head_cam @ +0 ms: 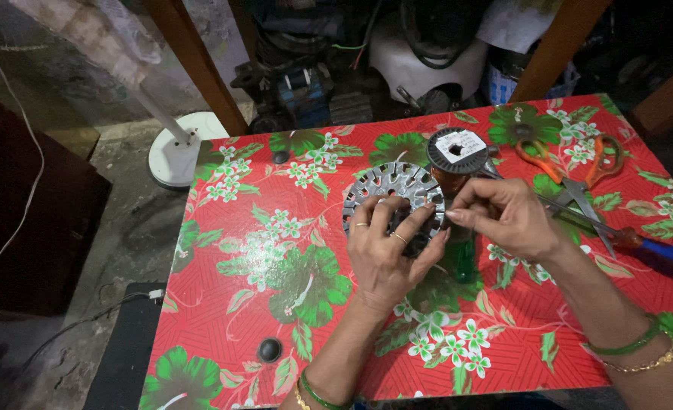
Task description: The person winds copper wire onto a slotted metal rotor by hand, threading the wire through slots and rotating the rotor to build up the coil. The person uses a wire spool and occasionally adjusts the wire path with their fingers.
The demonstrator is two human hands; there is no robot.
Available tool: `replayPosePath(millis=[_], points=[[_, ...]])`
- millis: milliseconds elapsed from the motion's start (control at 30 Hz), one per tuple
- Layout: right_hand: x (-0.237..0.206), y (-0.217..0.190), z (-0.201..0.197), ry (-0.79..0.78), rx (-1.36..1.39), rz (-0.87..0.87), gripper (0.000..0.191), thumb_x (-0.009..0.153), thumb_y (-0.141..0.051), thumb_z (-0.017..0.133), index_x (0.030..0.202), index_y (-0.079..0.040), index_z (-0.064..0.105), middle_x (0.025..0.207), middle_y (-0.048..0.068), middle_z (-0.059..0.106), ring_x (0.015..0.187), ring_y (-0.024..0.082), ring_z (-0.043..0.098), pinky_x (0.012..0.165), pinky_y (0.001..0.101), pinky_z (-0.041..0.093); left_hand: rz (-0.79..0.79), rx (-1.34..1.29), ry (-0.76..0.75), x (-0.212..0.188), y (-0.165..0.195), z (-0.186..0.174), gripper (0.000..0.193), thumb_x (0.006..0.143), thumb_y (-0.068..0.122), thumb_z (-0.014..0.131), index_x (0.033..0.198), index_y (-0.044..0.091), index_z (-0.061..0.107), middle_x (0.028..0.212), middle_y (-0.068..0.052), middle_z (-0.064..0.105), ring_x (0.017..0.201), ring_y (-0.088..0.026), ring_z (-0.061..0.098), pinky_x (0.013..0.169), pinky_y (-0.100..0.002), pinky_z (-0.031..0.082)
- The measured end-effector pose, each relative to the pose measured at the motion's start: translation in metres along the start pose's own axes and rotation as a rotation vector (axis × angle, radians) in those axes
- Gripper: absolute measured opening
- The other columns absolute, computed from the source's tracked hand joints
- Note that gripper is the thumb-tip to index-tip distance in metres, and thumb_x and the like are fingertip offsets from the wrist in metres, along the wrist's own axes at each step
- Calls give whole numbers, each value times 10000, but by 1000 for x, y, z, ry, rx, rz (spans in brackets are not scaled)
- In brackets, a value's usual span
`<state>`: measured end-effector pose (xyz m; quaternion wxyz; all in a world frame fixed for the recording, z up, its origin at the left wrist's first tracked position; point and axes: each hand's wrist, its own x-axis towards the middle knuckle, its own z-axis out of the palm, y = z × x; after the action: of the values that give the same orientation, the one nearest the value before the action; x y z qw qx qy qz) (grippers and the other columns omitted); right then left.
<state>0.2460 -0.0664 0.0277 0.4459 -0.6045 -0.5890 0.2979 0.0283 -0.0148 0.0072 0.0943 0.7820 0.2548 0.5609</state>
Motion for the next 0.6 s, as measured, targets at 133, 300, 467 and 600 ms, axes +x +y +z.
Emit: replayPosePath(millis=[133, 300, 467, 600], points=[[1, 13, -1, -62, 126, 15, 84, 884, -82, 765, 890, -1, 744, 699, -39, 612, 628, 14, 489, 544, 224, 383, 6, 11, 3, 0, 1, 0, 366, 806, 313, 865, 1134, 182, 768, 1152, -78, 663, 1148, -353, 599, 971, -471, 527], [0, 21, -5, -134, 192, -34, 87, 880, -76, 752, 884, 10, 744, 778, 11, 720, 704, 32, 598, 611, 219, 466, 10, 2, 2, 0, 2, -1, 369, 801, 312, 869, 1133, 181, 772, 1147, -83, 668, 1146, -357, 600, 958, -473, 522], [6, 36, -6, -151, 188, 32, 75, 872, -63, 742, 868, 12, 734, 786, 10, 724, 734, 47, 645, 652, 233, 511, 11, -8, 11, 0, 0, 1, 364, 805, 313, 871, 1130, 184, 769, 1142, -84, 665, 1137, -349, 605, 958, -468, 525], [10, 49, 1, -176, 299, 23, 63, 897, -52, 741, 910, 10, 738, 790, 11, 700, 737, 51, 615, 653, 235, 482, 17, -8, 6, 0, 0, 1, 374, 796, 310, 874, 1132, 182, 771, 1144, -98, 664, 1129, -352, 604, 955, -471, 523]])
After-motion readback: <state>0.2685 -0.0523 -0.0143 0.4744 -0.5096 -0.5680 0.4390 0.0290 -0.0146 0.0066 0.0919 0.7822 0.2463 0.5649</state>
